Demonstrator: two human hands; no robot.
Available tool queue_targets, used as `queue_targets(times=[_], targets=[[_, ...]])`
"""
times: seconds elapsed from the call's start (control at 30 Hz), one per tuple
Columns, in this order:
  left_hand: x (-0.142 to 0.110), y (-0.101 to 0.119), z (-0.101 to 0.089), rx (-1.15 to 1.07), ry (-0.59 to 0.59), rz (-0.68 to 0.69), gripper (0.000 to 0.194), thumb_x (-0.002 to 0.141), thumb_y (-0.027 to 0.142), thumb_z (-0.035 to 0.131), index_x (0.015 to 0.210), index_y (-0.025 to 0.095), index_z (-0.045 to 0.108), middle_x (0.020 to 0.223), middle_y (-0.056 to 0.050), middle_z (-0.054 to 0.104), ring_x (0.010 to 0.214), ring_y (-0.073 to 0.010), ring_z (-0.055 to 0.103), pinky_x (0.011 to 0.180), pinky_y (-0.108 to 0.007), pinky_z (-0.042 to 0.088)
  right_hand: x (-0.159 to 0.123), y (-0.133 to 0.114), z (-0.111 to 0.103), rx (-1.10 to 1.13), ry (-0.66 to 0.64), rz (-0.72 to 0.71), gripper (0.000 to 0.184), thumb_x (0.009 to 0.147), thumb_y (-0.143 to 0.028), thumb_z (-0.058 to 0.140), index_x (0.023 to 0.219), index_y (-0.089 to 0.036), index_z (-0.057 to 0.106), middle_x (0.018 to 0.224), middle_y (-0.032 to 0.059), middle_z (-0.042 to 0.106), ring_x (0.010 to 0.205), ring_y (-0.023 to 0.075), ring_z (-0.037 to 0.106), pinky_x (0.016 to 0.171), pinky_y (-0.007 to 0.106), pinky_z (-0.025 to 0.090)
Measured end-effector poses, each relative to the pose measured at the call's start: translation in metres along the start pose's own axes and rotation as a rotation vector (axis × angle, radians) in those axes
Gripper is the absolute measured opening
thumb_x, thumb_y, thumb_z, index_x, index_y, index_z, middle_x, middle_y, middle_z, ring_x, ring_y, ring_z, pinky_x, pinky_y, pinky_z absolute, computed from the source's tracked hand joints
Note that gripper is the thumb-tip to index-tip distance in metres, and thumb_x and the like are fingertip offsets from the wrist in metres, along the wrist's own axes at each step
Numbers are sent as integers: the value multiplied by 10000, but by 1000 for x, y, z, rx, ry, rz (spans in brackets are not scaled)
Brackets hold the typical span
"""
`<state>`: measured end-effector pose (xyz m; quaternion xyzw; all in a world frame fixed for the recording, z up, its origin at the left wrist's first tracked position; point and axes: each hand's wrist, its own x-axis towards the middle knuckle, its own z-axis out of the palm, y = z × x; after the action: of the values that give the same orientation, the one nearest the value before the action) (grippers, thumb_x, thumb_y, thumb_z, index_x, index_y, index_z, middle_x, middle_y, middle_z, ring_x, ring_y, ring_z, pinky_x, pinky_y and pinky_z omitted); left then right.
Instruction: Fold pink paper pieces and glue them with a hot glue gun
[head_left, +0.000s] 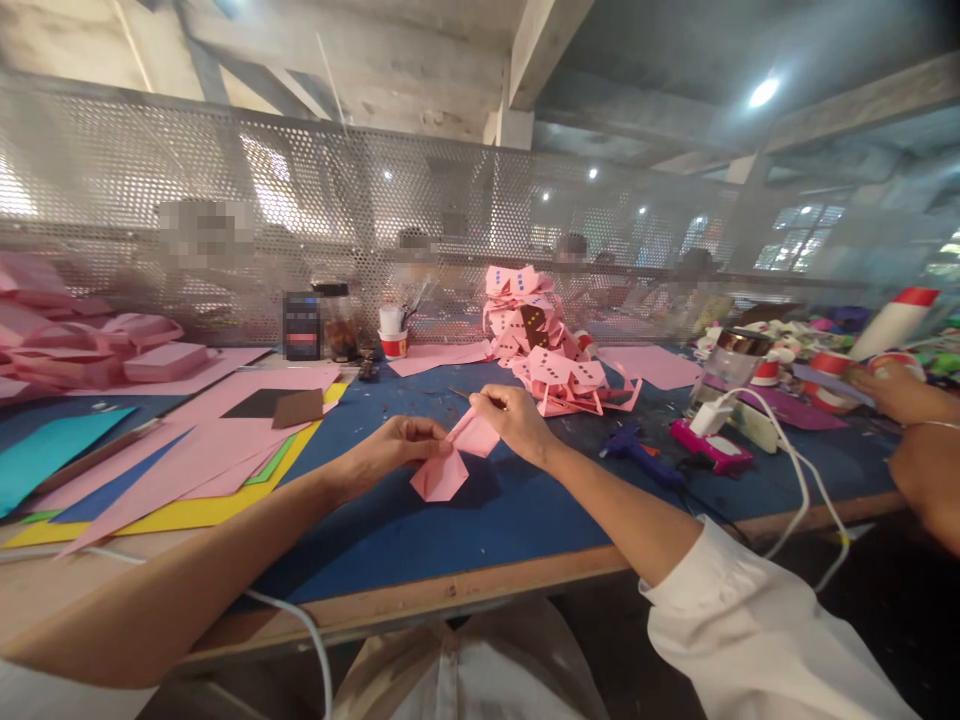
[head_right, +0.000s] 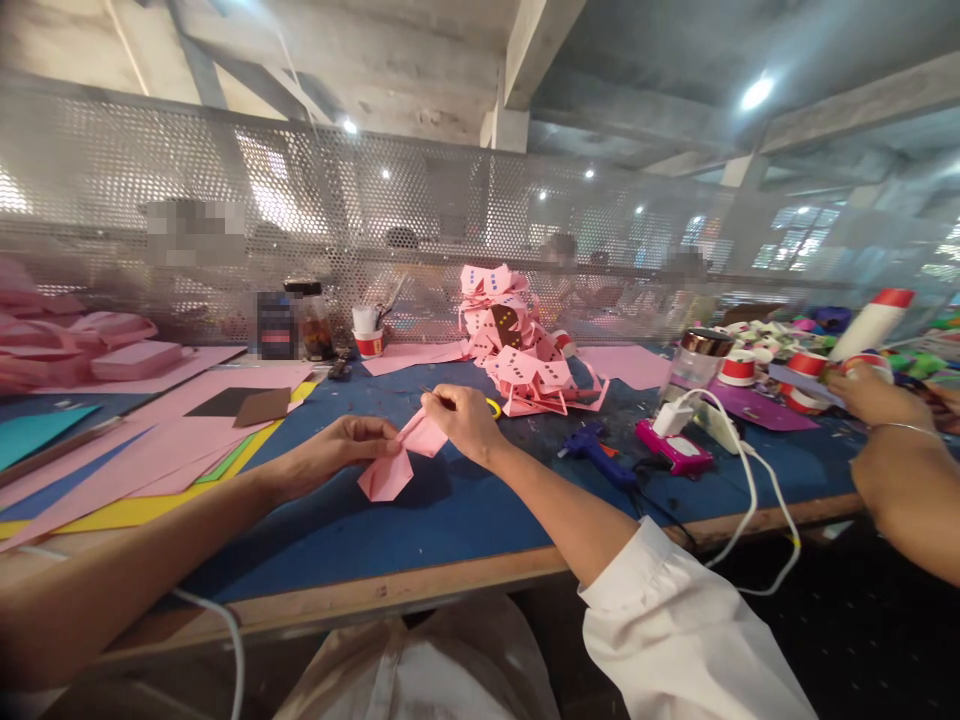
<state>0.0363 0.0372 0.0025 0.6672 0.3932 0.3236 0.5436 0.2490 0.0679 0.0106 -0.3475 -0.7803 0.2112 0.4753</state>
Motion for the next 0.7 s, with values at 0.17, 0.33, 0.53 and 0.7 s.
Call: queue_targets(times=[0.17, 0.33, 0.53, 0.7], targets=[[-1, 3, -1, -8, 32, 30, 240, 768, 383, 737, 785, 147, 702, 695, -21, 645, 628, -141, 550, 591, -234, 378, 0, 0, -2, 78, -29, 23, 447, 931, -521, 414, 618, -202, 392, 611, -34, 320, 595, 116, 320, 556, 270, 246], [1, 1, -4, -41, 45, 40, 223, 774, 360, 741, 784, 142, 697, 674, -17, 646, 602, -125, 547, 573, -220, 372, 1, 5, -1, 38, -19, 37, 484, 920, -557, 445, 597, -202, 382, 589, -36, 316, 585, 114, 307, 551, 276, 229], [3, -5, -7, -74, 45, 29, 236, 758, 367, 762, 813, 144, 704, 729, -42, 682, 630, -146, 585, 581, -233, 402, 0, 4, 0, 74, -7, 63, 510, 926, -575, 422, 586, -201, 352, 572, -39, 318, 568, 109, 333, 546, 270, 246], [3, -2, -8, -121, 97, 29, 237, 759, 375, 758, 816, 151, 709, 708, -24, 665, 605, -133, 575, 599, -246, 438, -1, 3, 0, 162, -78, 110, 469, 927, -571, 423, 649, -197, 475, 588, -24, 488, 571, 119, 456, 565, 256, 327]])
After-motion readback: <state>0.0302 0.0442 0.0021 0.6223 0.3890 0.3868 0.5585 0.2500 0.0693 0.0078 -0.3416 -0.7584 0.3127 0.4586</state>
